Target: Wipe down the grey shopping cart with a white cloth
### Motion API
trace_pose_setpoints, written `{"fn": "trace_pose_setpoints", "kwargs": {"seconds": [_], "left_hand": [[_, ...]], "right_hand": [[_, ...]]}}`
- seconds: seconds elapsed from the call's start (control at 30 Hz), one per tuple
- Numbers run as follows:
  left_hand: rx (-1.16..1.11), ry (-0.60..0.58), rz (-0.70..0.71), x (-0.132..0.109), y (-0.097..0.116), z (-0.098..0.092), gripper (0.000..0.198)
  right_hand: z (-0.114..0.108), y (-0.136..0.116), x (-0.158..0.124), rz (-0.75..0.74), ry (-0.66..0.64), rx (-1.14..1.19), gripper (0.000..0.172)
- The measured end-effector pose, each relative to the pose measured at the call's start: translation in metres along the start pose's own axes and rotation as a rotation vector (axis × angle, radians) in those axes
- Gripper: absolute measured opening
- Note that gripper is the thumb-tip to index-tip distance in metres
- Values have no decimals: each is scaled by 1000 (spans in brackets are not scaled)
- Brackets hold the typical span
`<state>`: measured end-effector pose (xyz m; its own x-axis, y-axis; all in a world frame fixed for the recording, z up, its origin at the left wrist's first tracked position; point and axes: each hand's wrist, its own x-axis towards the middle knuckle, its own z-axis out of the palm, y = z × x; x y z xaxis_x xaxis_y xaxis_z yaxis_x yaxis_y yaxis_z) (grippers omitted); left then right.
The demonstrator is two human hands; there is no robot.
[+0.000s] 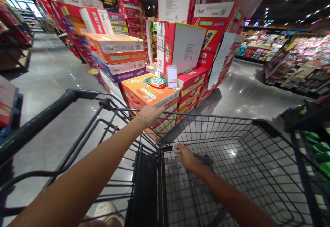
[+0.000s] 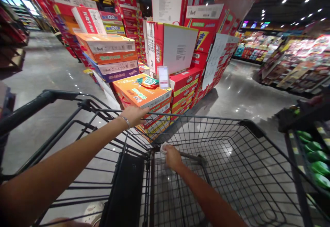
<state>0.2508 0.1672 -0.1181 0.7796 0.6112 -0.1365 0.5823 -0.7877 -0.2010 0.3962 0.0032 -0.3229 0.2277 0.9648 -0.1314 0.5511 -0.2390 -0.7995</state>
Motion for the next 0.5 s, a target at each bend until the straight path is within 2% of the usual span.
{"fn": "trace_pose_setpoints", "kwargs": {"seconds": [0.1,0.17,0.33,0.5], "left_hand": [[66,75,-11,-1,4,9,43],[84,109,-9,-1,6,11,42],[96,140,-15,-1,9,13,40],[89,176,-38,0,11,16,38]], "right_hand": [[24,1,11,-206,-162,-472,41],[41,2,21,-293,-227,-651,42],[78,10,40,-354,-282,-664,44],[91,31,40,-365,-287,-670,46]]}}
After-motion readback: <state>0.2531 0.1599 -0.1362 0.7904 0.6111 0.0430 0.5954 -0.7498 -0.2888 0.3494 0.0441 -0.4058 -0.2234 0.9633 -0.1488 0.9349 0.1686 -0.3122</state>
